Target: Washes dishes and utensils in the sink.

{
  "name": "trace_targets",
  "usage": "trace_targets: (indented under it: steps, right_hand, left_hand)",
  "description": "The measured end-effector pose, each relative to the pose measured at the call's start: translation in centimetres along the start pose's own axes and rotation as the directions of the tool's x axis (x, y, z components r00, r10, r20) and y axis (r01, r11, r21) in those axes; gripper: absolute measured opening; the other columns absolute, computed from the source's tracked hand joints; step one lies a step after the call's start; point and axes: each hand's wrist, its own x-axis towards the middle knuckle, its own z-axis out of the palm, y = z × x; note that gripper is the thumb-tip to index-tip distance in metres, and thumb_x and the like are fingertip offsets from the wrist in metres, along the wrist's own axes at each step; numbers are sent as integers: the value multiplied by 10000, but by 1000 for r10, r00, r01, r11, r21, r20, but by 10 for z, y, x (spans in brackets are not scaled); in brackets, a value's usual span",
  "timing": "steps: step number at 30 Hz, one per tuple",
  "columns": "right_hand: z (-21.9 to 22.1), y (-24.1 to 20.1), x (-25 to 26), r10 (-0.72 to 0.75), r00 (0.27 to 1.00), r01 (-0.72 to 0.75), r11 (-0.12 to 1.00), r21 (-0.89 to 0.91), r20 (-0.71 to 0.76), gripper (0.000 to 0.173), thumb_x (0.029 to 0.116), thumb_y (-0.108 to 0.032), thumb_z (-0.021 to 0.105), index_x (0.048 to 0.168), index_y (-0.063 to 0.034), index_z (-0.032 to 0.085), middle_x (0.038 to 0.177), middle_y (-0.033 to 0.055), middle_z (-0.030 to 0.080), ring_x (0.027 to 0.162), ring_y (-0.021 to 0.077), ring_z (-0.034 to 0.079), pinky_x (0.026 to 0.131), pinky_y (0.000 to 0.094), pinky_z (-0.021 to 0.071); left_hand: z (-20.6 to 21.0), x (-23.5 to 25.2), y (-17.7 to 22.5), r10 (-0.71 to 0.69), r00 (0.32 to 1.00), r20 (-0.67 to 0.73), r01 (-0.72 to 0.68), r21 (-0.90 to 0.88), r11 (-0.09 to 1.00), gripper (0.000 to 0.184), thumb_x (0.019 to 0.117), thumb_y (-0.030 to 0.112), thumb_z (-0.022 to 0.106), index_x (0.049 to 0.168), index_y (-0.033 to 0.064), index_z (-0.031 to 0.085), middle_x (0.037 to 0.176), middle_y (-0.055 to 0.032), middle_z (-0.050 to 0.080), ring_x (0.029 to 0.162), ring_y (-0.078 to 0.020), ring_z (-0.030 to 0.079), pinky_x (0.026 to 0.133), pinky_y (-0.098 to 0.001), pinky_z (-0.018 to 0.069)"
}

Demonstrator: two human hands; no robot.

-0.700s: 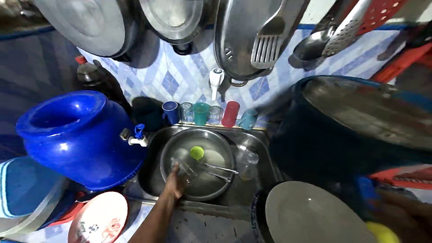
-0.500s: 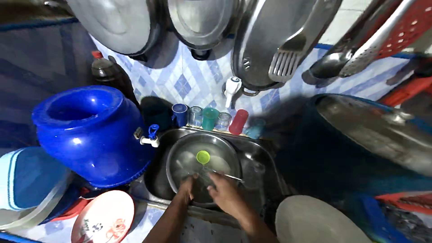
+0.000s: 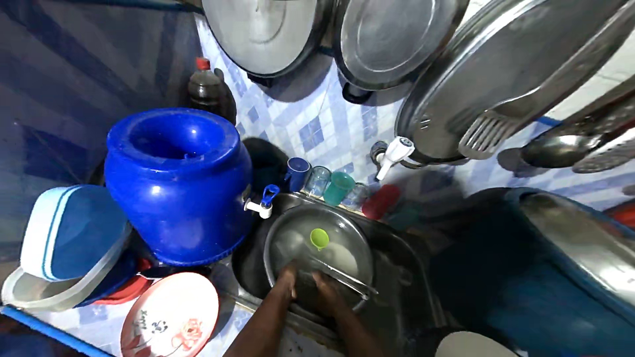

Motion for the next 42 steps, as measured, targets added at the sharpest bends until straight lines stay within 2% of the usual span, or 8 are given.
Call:
trace_targets:
  steps: [6, 14, 19, 23, 28, 34, 39, 42]
  right_hand:
    - [-68, -31, -51, 9, 999, -24, 934, 355, 44, 792, 781, -200, 871, 1465, -38, 506, 1355, 190, 628, 1266, 286, 609, 1103, 480, 477]
    - [-118, -51, -76, 78, 996, -90, 869, 487, 46, 747, 838, -228, 834, 1499, -131, 500, 1259, 201, 658, 960, 313, 705, 793, 504, 596]
    - [-127, -53, -76, 186, 969, -246, 716, 654, 160, 661, 928, -189, 766, 1511, -103, 468, 1360, 219, 592, 1071, 356, 676, 807, 516, 600]
    - [-126, -44, -70, 197, 976, -173, 465, 868, 89, 397, 1060, -242, 524, 1400, -39, 504, 1023, 169, 653, 732, 242, 675, 628, 393, 597]
    - [-90, -51, -44, 279, 941, -290, 366, 884, 193, 496, 1115, -436, 348, 1141, -9, 598, 762, 101, 680, 560, 178, 633, 517, 314, 539]
    - [-40, -8, -21, 332, 902, -415, 493, 765, 275, 502, 1138, -359, 313, 1176, 34, 622, 960, 142, 675, 791, 225, 668, 729, 390, 571]
    - [-8, 5, 8, 480, 863, -435, 549, 714, 156, 361, 1083, -140, 478, 1345, 94, 559, 1263, 263, 623, 1098, 322, 629, 967, 479, 506]
    - [-26, -22, 7, 380, 908, -260, 183, 948, 175, 256, 1117, -167, 350, 1151, 10, 532, 864, 75, 594, 695, 128, 608, 633, 269, 542]
  left_hand:
    - [9, -52, 42, 215, 941, 261, -331, 587, 739, 391, 1100, 251, 451, 1320, -42, 588, 1301, -234, 601, 1180, -303, 584, 1018, -471, 467]
    - [28, -74, 56, 316, 912, 262, -390, 311, 867, 348, 1113, 216, 403, 1247, -19, 622, 1125, -155, 654, 981, -222, 626, 871, -399, 525]
    - [30, -56, 41, 265, 951, 160, -275, 44, 961, 392, 1120, 292, 402, 1270, -12, 599, 1104, -169, 646, 950, -246, 626, 826, -420, 533]
    - [26, -52, 34, 197, 970, 141, -147, -301, 942, 550, 1120, 454, 259, 1386, 33, 494, 1073, -142, 609, 858, -234, 608, 752, -401, 531]
    - [19, -46, 4, 209, 895, 393, -108, -265, 958, 426, 1109, 412, 340, 1132, 62, 582, 801, -52, 641, 673, -155, 625, 646, -328, 556]
    - [-6, -25, 18, 280, 958, 69, -259, -219, 941, 463, 1025, 206, 631, 1413, 28, 453, 1107, -171, 632, 766, -218, 648, 646, -350, 567]
    - [-9, -11, 14, 381, 924, -29, -380, 29, 924, 465, 1090, 357, 490, 1406, 17, 493, 1135, -201, 640, 879, -251, 663, 757, -402, 573]
    - [-6, 1, 8, 368, 926, -84, -345, 208, 915, 603, 1056, 401, 554, 1497, 19, 401, 1334, -262, 583, 1151, -354, 625, 961, -515, 521]
